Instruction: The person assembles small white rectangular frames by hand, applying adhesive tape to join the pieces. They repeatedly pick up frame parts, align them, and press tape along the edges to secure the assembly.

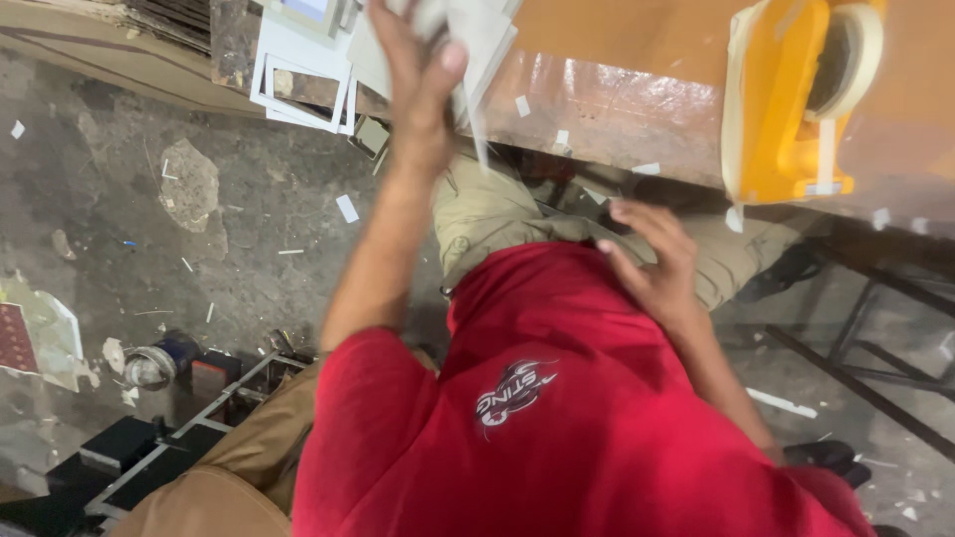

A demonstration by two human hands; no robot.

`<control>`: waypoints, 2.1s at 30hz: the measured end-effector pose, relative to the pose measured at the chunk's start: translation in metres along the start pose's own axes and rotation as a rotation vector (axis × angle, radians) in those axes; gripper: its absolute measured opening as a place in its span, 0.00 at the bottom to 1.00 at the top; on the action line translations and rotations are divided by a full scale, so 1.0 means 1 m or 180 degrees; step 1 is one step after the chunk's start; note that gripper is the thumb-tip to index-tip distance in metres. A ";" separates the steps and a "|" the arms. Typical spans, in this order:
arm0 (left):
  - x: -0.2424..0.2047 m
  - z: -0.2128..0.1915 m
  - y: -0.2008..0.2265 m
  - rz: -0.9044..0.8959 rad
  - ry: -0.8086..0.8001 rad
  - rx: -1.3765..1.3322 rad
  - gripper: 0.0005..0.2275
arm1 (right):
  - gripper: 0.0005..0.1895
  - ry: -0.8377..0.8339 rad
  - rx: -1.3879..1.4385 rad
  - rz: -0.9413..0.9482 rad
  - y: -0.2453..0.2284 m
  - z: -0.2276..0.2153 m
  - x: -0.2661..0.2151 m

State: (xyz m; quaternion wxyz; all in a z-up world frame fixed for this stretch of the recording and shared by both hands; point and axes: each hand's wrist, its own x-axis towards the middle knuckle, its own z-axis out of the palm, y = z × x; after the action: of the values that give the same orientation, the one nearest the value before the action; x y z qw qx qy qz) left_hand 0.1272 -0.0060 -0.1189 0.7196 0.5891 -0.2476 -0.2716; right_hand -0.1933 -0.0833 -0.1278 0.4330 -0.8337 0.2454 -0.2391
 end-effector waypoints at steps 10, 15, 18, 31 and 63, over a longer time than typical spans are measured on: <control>-0.070 0.067 -0.061 -0.1154 -0.0205 -0.2626 0.38 | 0.15 0.0466 0.2107 0.1681 -0.005 -0.003 0.070; -0.073 0.065 -0.052 -0.1851 -0.0011 -0.1356 0.31 | 0.13 0.0808 0.2256 0.1923 0.024 -0.020 0.070; -0.075 0.071 -0.040 -0.1276 -0.0572 0.0259 0.19 | 0.11 0.0860 0.1813 0.1688 0.038 -0.021 0.073; -0.006 0.107 0.009 0.2759 -0.1305 0.3663 0.14 | 0.14 0.0646 -0.1209 -0.0272 0.058 -0.002 0.100; 0.009 0.108 -0.077 0.2232 -0.1206 0.3250 0.04 | 0.07 0.0694 -0.1950 0.0524 0.009 -0.130 0.030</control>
State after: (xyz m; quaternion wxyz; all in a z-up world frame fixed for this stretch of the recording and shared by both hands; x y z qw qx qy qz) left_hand 0.0530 -0.1008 -0.1748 0.3387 0.6832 -0.6461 0.0322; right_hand -0.2517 -0.1851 -0.0635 0.1513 -0.8721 0.4172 -0.2062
